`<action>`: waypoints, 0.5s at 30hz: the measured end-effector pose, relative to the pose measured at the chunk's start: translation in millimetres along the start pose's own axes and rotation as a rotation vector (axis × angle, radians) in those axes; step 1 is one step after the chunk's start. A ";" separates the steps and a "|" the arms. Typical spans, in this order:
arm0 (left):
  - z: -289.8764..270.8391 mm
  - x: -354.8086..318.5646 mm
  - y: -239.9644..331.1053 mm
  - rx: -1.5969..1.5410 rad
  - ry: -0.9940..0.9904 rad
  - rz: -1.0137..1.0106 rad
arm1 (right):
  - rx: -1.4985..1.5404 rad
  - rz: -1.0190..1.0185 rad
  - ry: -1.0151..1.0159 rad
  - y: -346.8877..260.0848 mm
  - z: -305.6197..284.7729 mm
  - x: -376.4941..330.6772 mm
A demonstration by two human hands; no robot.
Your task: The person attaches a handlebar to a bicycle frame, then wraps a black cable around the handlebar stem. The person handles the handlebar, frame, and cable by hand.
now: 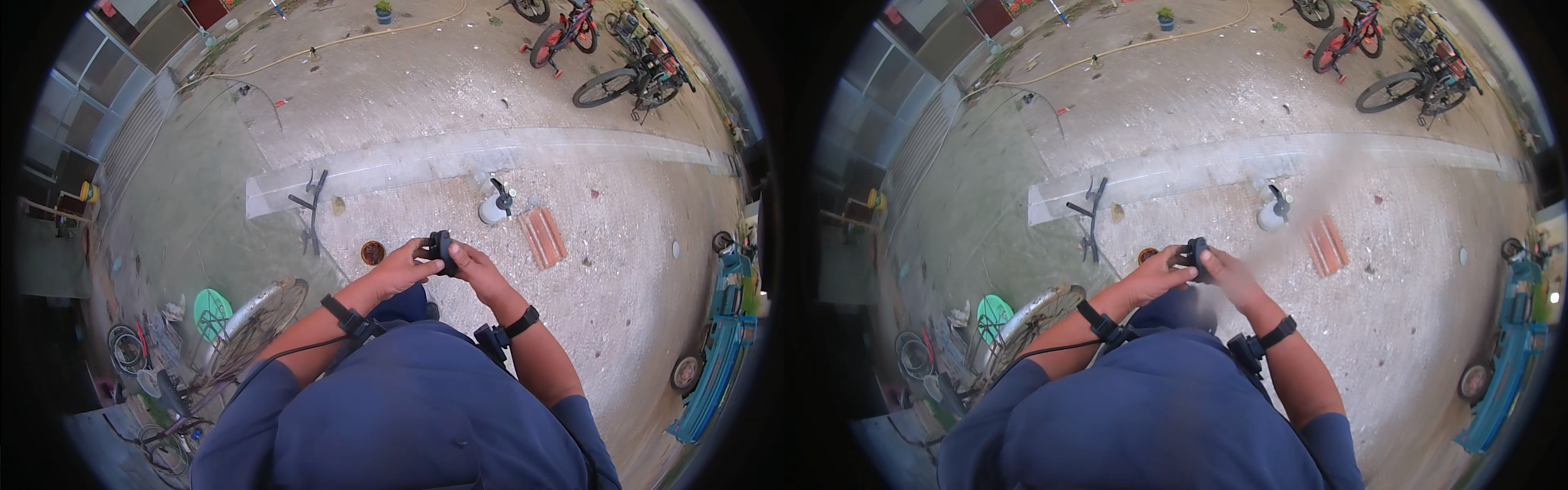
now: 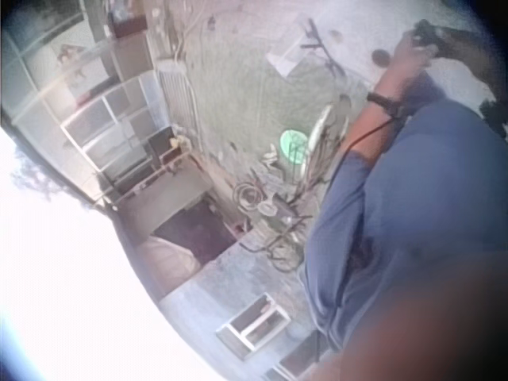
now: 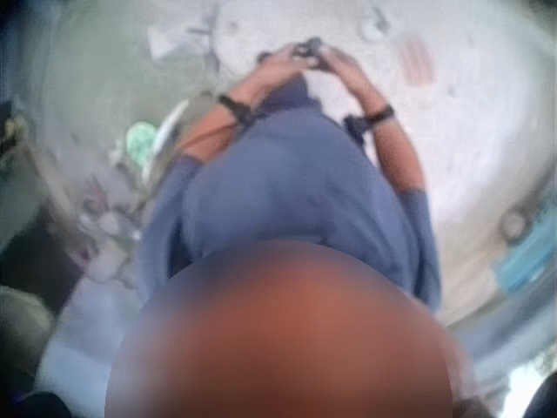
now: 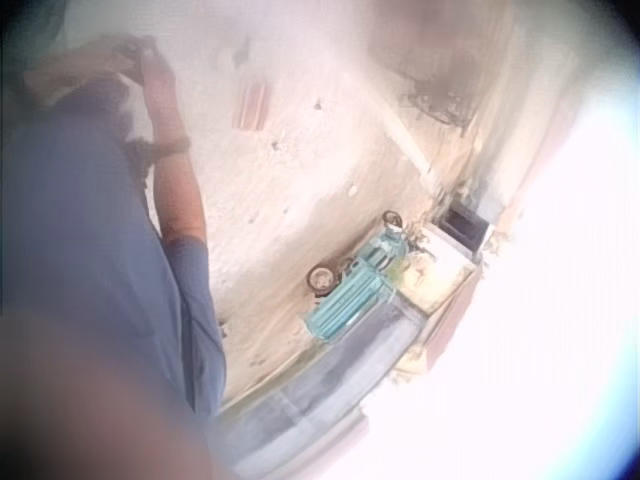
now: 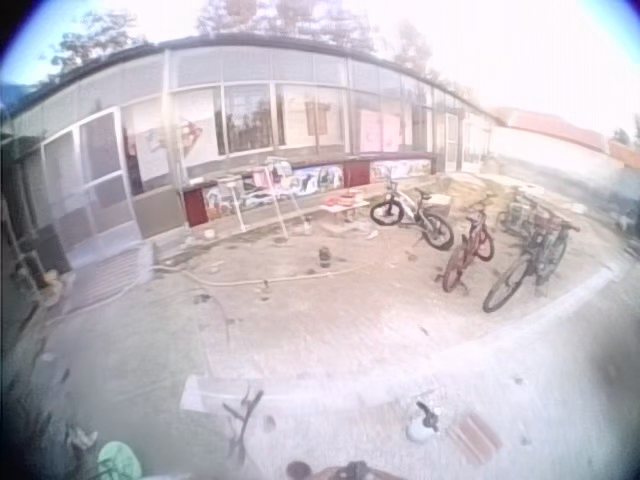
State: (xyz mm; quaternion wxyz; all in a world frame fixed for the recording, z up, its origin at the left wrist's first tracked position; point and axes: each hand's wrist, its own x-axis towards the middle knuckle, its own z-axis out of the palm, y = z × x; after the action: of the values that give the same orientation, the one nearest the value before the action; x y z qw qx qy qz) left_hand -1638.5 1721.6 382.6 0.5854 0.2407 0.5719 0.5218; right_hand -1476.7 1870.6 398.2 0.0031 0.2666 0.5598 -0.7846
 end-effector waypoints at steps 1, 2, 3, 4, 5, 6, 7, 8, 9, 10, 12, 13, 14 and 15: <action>-2.8 14.9 4.3 0.009 0.045 -0.002 | -0.119 0.013 0.015 -8.2 2.7 18.7; -8.5 29.3 7.0 0.018 0.090 -0.004 | -0.157 0.027 0.010 -16.5 0.7 30.6; -16.4 42.9 8.1 -0.013 0.102 -0.046 | -0.162 0.066 -0.029 -24.8 -3.8 42.1; -25.3 57.9 8.4 -0.024 0.084 -0.067 | -0.157 0.173 -0.021 -33.4 -9.7 55.5; -36.6 74.1 8.5 -0.056 0.066 -0.089 | -0.239 0.164 -0.088 -44.0 -17.9 72.4; -49.1 90.6 8.4 -0.083 0.059 -0.136 | -0.315 0.178 -0.139 -56.8 -28.2 92.1; -61.4 106.2 6.9 -0.096 0.100 -0.132 | -0.394 0.193 -0.191 -70.1 -38.2 113.6; -74.8 122.1 4.9 -0.075 0.144 -0.086 | -0.427 0.154 -0.170 -84.0 -47.4 137.2; -90.1 138.1 3.3 -0.063 0.192 -0.058 | -0.459 0.115 -0.151 -100.2 -56.7 162.2; -109.5 154.6 1.9 -0.058 0.242 -0.071 | -0.496 0.122 -0.107 -118.6 -65.2 188.7; -155.0 172.5 -7.7 0.010 0.361 -0.237 | -0.503 0.031 -0.028 -165.0 -83.2 238.6; -166.6 169.6 -14.1 -0.008 0.424 -0.266 | -0.427 -0.107 -0.070 -190.6 -86.3 251.2; -186.3 173.8 -14.7 -0.060 0.490 -0.254 | -0.398 -0.165 -0.015 -226.7 -87.5 271.7; -205.4 175.6 -17.9 0.084 0.584 -0.219 | -0.362 -0.331 -0.071 -261.9 -85.4 288.9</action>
State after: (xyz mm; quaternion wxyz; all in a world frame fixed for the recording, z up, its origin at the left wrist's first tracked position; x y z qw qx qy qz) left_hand -1856.5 1806.4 246.1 0.4388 0.0415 0.7595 0.4785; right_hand -1768.6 2128.4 486.2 -0.0580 0.1385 0.7267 -0.6703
